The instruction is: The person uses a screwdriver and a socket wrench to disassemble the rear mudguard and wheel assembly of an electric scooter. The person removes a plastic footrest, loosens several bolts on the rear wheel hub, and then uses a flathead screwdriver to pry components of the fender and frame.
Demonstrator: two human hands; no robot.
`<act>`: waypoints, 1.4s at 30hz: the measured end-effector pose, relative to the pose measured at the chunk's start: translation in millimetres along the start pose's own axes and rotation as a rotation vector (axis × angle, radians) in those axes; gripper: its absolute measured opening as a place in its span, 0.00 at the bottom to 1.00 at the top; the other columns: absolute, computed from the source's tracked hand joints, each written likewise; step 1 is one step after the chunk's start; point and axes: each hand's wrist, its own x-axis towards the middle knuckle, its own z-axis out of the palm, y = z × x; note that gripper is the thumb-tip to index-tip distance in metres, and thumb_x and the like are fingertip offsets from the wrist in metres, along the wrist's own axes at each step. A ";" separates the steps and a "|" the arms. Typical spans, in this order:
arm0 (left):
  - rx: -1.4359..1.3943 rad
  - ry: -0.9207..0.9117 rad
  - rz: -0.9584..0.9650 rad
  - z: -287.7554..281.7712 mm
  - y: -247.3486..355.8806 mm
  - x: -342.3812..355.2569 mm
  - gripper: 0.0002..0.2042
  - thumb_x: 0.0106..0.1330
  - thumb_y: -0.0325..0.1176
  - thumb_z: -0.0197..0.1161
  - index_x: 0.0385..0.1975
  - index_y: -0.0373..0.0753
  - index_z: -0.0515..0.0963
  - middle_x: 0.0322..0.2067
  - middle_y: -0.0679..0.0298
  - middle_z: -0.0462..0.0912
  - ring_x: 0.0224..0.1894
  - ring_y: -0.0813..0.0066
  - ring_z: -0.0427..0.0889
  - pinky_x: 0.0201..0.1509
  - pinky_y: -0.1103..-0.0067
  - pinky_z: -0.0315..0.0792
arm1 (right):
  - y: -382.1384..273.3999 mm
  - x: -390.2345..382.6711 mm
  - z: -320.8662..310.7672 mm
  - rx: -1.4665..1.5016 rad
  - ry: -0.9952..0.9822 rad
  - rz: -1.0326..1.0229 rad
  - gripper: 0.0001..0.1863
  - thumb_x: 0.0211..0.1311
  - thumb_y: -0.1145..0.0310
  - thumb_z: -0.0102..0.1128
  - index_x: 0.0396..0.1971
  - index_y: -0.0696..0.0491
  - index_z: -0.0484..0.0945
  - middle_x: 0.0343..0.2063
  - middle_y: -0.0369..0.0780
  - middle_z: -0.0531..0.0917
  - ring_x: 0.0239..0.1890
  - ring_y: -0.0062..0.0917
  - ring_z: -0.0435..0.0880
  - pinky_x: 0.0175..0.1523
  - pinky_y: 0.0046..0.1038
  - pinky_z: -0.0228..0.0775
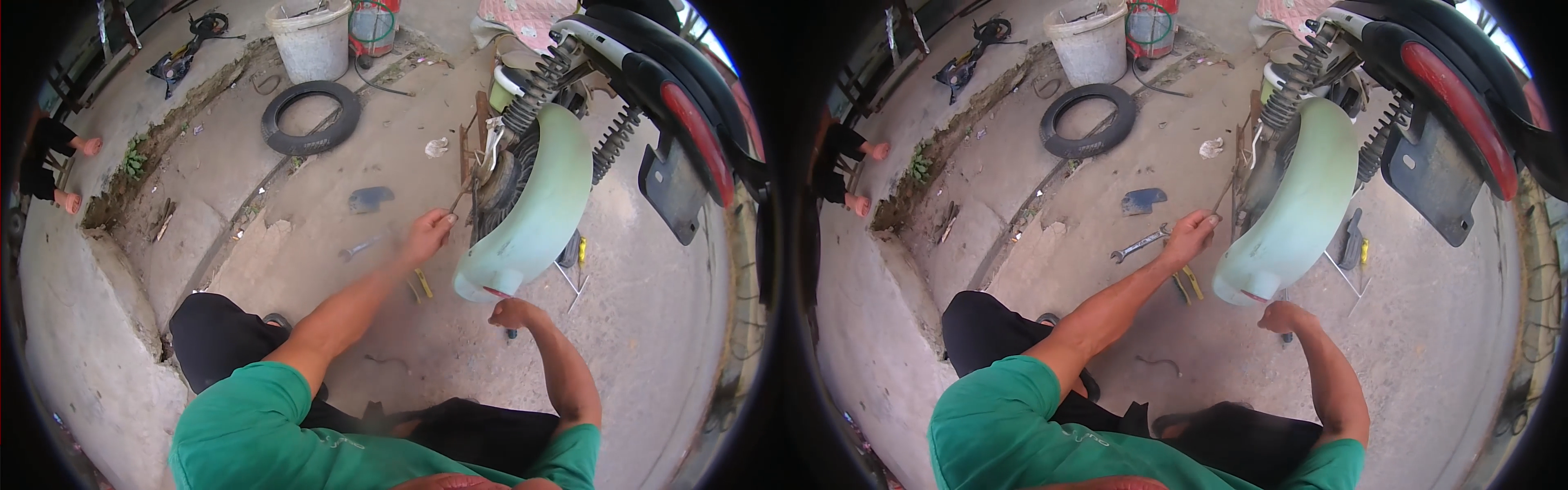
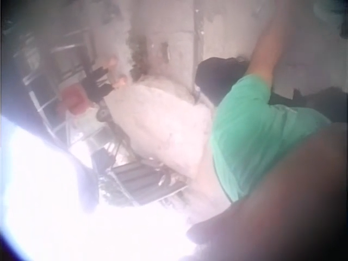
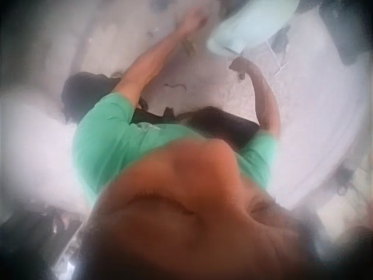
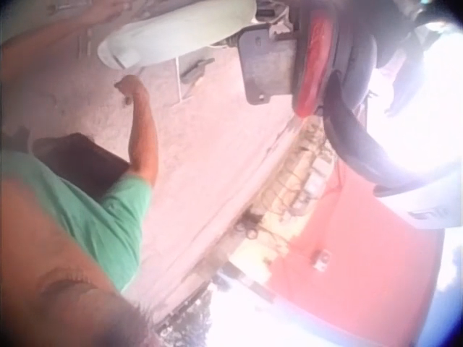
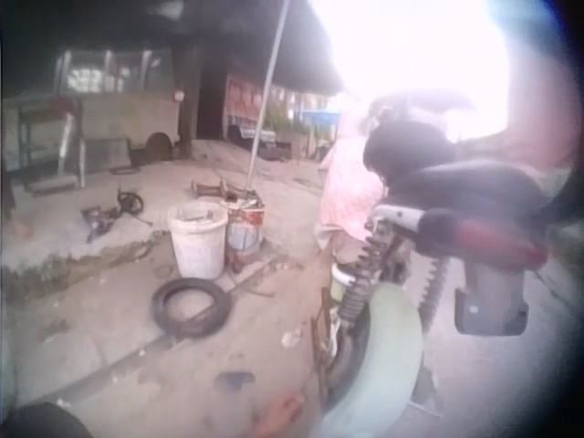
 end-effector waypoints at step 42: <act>-0.098 0.043 -0.056 25.6 0.6 40.1 0.16 0.78 0.44 0.57 0.30 0.40 0.78 0.22 0.72 0.76 0.20 0.85 0.68 0.22 0.83 0.61 | 38.0 -25.0 -253.2 1.004 1.904 -0.208 0.32 0.76 0.39 0.49 0.41 0.59 0.80 0.31 0.36 0.81 0.35 0.21 0.76 0.44 0.27 0.69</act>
